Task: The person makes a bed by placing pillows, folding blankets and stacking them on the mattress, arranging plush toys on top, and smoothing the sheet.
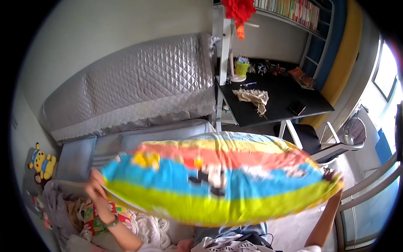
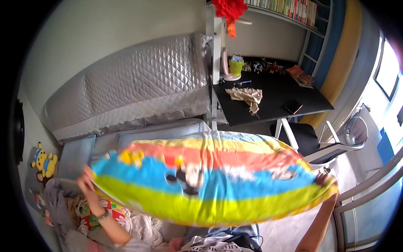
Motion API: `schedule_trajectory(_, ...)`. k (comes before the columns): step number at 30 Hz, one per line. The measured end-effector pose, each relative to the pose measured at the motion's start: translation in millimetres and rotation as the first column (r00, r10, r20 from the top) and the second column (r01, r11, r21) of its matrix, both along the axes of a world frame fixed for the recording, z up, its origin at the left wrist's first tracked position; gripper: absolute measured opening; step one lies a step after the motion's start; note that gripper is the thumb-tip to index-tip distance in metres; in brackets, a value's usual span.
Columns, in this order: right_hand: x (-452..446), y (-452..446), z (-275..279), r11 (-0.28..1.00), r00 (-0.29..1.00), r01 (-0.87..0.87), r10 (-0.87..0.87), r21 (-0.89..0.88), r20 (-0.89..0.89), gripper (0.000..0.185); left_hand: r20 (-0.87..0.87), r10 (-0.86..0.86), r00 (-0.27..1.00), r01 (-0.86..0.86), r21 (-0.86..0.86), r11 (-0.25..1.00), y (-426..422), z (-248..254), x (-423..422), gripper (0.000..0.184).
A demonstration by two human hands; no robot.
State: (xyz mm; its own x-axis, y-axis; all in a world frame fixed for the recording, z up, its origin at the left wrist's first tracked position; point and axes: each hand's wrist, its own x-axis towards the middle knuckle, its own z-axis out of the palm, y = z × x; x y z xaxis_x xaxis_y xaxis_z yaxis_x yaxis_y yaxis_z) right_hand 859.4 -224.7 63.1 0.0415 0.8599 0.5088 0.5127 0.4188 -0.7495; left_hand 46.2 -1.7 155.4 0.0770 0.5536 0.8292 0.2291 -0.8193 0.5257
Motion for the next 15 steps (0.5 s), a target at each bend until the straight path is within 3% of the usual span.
schedule_trajectory(1, -31, -19, -15, 0.959, 0.803, -0.281, 0.221, -0.024, -0.553, 0.03, -0.084, -0.026, 0.996, 0.011, -0.176, 0.984, -16, -22, -2, 0.036)
schedule_trajectory(2, -88, -22, -5, 0.951, 0.794, -0.294, 0.188, -0.094, -0.578, 0.034, -0.212, 0.117, 0.97, -0.207, -0.477, 0.854, -31, -69, -15, 0.027)
schedule_trajectory(3, -94, -32, -29, 0.875, 0.784, -0.343, 0.066, -0.342, -0.617, 0.033, -0.328, 0.169, 0.93, -0.347, -0.625, 0.699, -46, -99, 2, 0.02)
schedule_trajectory(4, -90, -53, -73, 0.703, 0.769, -0.26, -0.263, -0.662, -0.582, 0.031, -0.41, 0.109, 0.906, -0.373, -0.647, 0.665, -60, -136, 7, 0.016)
schedule_trajectory(5, -104, -56, -93, 0.653, 0.739, -0.31, -0.292, -0.691, -0.607, 0.019, -0.315, 0.039, 0.948, -0.277, -0.761, 0.587, -74, -178, 8, 0.019)
schedule_trajectory(6, -108, -64, -114, 0.573, 0.81, -0.257, -0.312, -0.778, -0.497, 0.013, -0.439, -0.06, 0.897, -0.356, -0.796, 0.49, -89, -177, 17, 0.032)
schedule_trajectory(7, -111, -70, -133, 0.535, 0.842, -0.235, -0.305, -0.812, -0.445, 0.014, -0.468, -0.155, 0.87, -0.352, -0.81, 0.469, -100, -218, 3, 0.045)
schedule_trajectory(8, -112, -71, -140, 0.503, 0.875, -0.21, -0.286, -0.838, -0.391, 0.014, -0.52, -0.205, 0.829, -0.4, -0.808, 0.432, -107, -223, 5, 0.05)
schedule_trajectory(11, -97, -73, -144, 0.453, 0.941, -0.153, -0.204, -0.878, -0.27, 0.012, -0.562, -0.212, 0.8, -0.465, -0.803, 0.373, -114, -229, -2, 0.045)
schedule_trajectory(12, -101, -64, -132, 0.449, 0.942, -0.154, -0.202, -0.88, -0.268, 0.012, -0.533, -0.179, 0.827, -0.418, -0.796, 0.438, -112, -230, -8, 0.042)
schedule_trajectory(14, -107, -45, -101, 0.423, 0.988, -0.099, 0.148, -0.901, -0.039, 0.011, -0.526, -0.141, 0.838, -0.403, -0.773, 0.491, -108, -203, -2, 0.031)
schedule_trajectory(15, -108, -45, -82, 0.494, 0.983, -0.165, 0.015, -0.854, -0.181, 0.014, -0.556, -0.114, 0.823, -0.428, -0.739, 0.52, -108, -185, -1, 0.027)
